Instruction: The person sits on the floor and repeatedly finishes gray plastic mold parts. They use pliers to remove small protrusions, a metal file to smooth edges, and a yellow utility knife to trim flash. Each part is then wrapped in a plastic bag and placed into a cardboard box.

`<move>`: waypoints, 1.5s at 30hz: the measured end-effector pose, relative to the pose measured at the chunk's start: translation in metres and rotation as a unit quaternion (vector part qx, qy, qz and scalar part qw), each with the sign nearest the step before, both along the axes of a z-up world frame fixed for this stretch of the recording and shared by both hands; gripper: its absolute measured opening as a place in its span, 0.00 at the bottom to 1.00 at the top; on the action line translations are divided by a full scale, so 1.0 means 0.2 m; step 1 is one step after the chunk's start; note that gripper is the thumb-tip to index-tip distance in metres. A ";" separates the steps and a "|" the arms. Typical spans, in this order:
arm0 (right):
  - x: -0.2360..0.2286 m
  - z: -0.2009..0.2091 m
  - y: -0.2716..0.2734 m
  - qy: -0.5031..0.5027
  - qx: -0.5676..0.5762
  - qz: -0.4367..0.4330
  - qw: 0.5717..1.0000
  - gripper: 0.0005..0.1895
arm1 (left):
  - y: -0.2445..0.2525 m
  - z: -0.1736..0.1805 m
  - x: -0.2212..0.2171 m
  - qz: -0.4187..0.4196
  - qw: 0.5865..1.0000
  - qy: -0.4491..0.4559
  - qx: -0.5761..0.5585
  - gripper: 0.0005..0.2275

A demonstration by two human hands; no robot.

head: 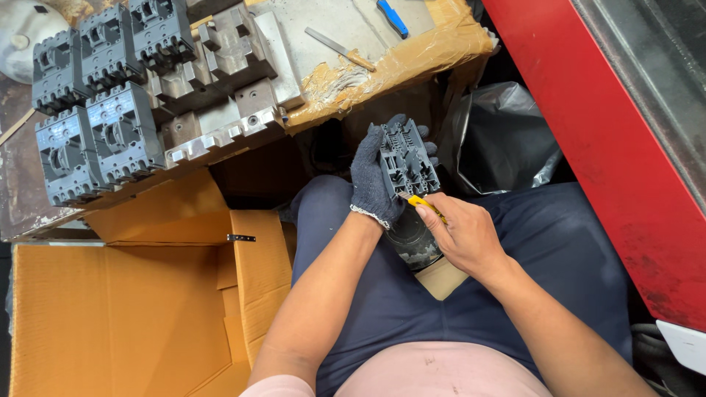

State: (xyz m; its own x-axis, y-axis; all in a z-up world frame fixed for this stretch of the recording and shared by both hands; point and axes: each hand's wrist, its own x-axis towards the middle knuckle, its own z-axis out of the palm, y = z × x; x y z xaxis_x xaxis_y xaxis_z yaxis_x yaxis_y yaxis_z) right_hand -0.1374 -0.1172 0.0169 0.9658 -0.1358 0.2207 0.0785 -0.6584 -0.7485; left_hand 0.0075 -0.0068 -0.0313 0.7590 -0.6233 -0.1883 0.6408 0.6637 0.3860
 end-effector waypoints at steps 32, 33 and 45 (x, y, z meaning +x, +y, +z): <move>-0.01 -0.05 0.10 -0.004 -0.011 -0.009 1.000 0.09 | 0.00 0.03 0.02 0.047 0.998 0.021 -0.027 0.23; -0.01 -0.05 0.11 -0.006 -0.019 -0.008 1.000 0.09 | 0.01 0.03 0.02 0.044 0.998 0.022 -0.025 0.24; 0.01 -0.08 0.15 -0.017 -0.063 -0.006 0.998 0.07 | 0.00 0.01 0.04 0.090 0.995 0.041 -0.021 0.24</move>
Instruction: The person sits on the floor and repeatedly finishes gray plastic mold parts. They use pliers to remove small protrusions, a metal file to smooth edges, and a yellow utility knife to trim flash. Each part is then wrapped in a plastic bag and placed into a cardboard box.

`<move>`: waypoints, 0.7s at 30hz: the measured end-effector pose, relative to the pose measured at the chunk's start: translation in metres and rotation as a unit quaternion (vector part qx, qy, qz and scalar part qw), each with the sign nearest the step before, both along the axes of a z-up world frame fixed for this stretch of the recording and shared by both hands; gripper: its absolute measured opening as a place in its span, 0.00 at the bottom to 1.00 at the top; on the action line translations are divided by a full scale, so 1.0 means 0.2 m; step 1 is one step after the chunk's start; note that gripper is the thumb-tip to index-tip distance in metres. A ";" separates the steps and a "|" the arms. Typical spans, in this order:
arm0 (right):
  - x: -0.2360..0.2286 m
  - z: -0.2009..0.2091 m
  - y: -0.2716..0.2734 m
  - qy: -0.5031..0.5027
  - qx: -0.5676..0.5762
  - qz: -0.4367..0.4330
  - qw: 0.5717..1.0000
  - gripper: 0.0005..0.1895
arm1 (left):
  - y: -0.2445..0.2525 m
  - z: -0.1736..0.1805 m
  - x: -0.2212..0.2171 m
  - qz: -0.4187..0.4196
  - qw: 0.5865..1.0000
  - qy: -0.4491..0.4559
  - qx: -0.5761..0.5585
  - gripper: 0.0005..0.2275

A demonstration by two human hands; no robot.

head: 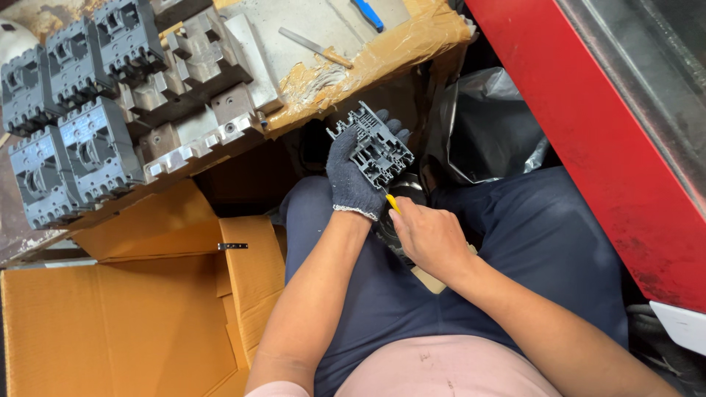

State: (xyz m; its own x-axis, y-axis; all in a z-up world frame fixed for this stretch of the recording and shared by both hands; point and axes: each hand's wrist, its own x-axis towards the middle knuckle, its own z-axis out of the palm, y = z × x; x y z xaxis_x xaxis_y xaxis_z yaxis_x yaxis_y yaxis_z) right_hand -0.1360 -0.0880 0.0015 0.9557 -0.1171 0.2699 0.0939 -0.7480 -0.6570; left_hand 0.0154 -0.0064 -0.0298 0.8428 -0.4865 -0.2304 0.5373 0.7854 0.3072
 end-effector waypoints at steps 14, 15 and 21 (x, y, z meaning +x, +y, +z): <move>0.00 -0.05 -0.01 0.034 -0.040 0.001 0.999 0.08 | 0.00 -0.02 0.00 -0.007 1.000 -0.018 0.024 0.24; 0.00 -0.05 -0.01 0.053 -0.056 0.005 0.997 0.08 | 0.00 -0.02 0.00 -0.007 0.999 -0.021 0.026 0.24; -0.01 0.01 -0.09 -0.064 -0.062 -0.058 0.994 0.08 | 0.01 0.01 0.00 0.004 0.999 0.012 0.040 0.25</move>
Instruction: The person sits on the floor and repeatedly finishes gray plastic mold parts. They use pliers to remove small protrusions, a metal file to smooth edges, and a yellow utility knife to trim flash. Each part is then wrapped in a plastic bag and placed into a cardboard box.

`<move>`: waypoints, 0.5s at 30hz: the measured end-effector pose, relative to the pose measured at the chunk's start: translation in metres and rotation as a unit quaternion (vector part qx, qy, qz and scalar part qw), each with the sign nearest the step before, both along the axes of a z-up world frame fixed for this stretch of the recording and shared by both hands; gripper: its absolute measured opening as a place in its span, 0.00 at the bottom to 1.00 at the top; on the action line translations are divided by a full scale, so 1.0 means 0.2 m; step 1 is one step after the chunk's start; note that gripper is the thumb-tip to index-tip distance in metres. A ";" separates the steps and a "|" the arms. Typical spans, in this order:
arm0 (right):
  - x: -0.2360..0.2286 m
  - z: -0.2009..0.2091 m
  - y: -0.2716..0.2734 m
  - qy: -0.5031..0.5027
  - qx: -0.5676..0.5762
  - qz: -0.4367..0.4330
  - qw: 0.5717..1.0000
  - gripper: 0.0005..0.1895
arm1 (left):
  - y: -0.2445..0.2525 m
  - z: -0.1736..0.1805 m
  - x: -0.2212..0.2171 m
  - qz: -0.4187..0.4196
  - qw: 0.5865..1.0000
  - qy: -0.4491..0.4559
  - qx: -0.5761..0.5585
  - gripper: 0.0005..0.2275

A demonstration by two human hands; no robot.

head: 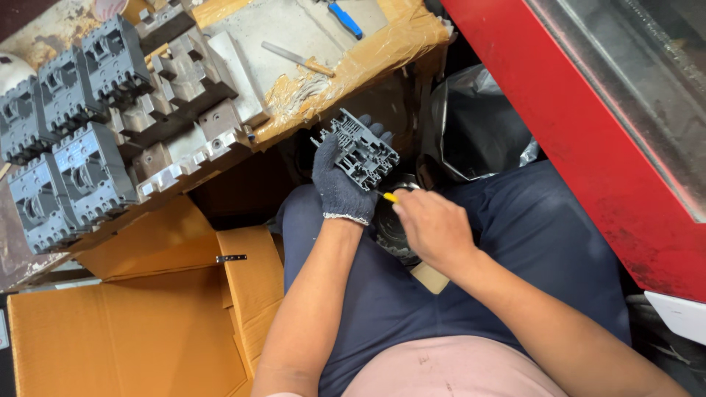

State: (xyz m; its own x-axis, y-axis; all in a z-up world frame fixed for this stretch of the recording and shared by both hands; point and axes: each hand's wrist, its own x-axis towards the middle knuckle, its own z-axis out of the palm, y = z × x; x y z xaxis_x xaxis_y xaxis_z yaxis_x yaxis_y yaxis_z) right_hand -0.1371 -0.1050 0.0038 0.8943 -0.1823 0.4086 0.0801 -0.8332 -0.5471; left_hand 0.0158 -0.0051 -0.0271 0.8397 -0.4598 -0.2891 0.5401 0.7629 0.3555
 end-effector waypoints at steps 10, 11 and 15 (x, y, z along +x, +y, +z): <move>0.02 0.06 -0.12 0.013 -0.033 -0.052 0.998 0.12 | 0.01 0.05 -0.02 -0.007 0.999 -0.036 0.035 0.27; 0.02 0.06 -0.12 0.013 -0.036 -0.051 0.998 0.12 | 0.01 0.05 -0.03 -0.007 0.998 -0.032 0.044 0.27; 0.02 0.05 -0.12 0.017 -0.044 -0.048 0.998 0.12 | 0.02 0.06 -0.04 -0.011 0.998 -0.039 0.042 0.26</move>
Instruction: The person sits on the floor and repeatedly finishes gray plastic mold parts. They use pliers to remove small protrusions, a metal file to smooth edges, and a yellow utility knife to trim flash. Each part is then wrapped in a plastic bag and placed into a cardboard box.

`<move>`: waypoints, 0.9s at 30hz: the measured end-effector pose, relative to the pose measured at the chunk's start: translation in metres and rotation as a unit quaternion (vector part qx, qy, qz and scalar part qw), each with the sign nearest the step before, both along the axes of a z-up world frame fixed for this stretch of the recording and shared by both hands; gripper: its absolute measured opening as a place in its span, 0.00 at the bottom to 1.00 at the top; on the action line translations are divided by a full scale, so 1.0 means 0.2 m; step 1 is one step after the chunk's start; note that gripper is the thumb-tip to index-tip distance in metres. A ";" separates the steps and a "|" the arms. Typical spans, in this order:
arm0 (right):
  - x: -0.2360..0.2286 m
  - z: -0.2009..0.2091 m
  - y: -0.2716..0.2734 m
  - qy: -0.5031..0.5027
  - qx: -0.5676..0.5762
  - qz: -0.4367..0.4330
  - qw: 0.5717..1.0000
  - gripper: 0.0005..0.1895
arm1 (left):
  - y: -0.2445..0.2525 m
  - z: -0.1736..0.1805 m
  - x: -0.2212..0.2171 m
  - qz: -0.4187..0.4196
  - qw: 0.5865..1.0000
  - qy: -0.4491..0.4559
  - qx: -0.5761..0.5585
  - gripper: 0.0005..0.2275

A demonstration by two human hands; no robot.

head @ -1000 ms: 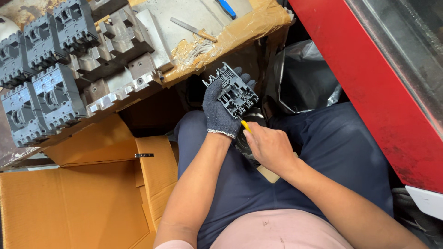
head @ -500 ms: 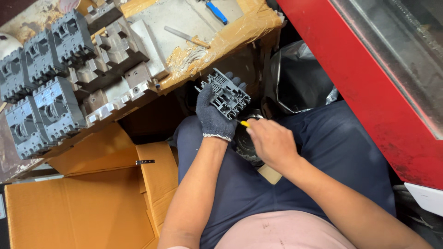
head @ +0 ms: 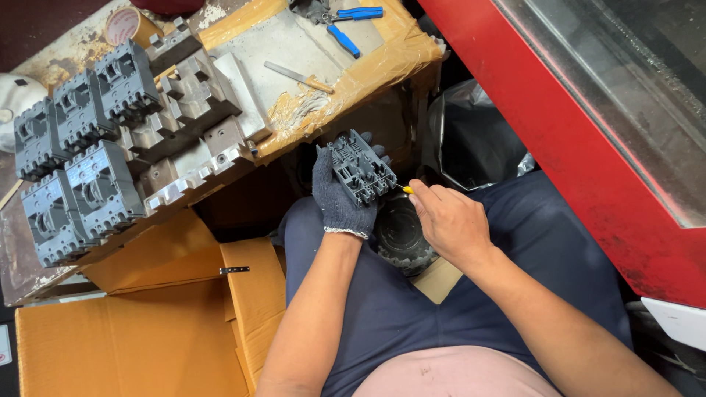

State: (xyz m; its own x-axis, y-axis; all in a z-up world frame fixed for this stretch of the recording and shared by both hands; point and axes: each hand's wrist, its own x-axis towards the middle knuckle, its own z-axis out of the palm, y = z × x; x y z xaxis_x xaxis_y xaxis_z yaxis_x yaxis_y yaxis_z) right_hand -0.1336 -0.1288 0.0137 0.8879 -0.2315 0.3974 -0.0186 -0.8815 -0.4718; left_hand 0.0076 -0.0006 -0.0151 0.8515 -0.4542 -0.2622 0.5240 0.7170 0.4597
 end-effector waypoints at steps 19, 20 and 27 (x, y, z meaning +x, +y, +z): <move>0.04 -0.20 -0.08 0.107 0.383 0.010 0.917 0.13 | 0.01 -0.01 0.00 -0.009 0.998 0.003 -0.068 0.27; 0.04 -0.21 -0.08 0.107 0.427 0.011 0.898 0.13 | 0.01 0.00 -0.01 -0.019 0.996 -0.015 -0.081 0.27; 0.03 -0.18 -0.06 0.074 0.612 0.033 0.787 0.21 | 0.01 0.10 -0.09 -0.096 0.983 -0.067 -0.140 0.28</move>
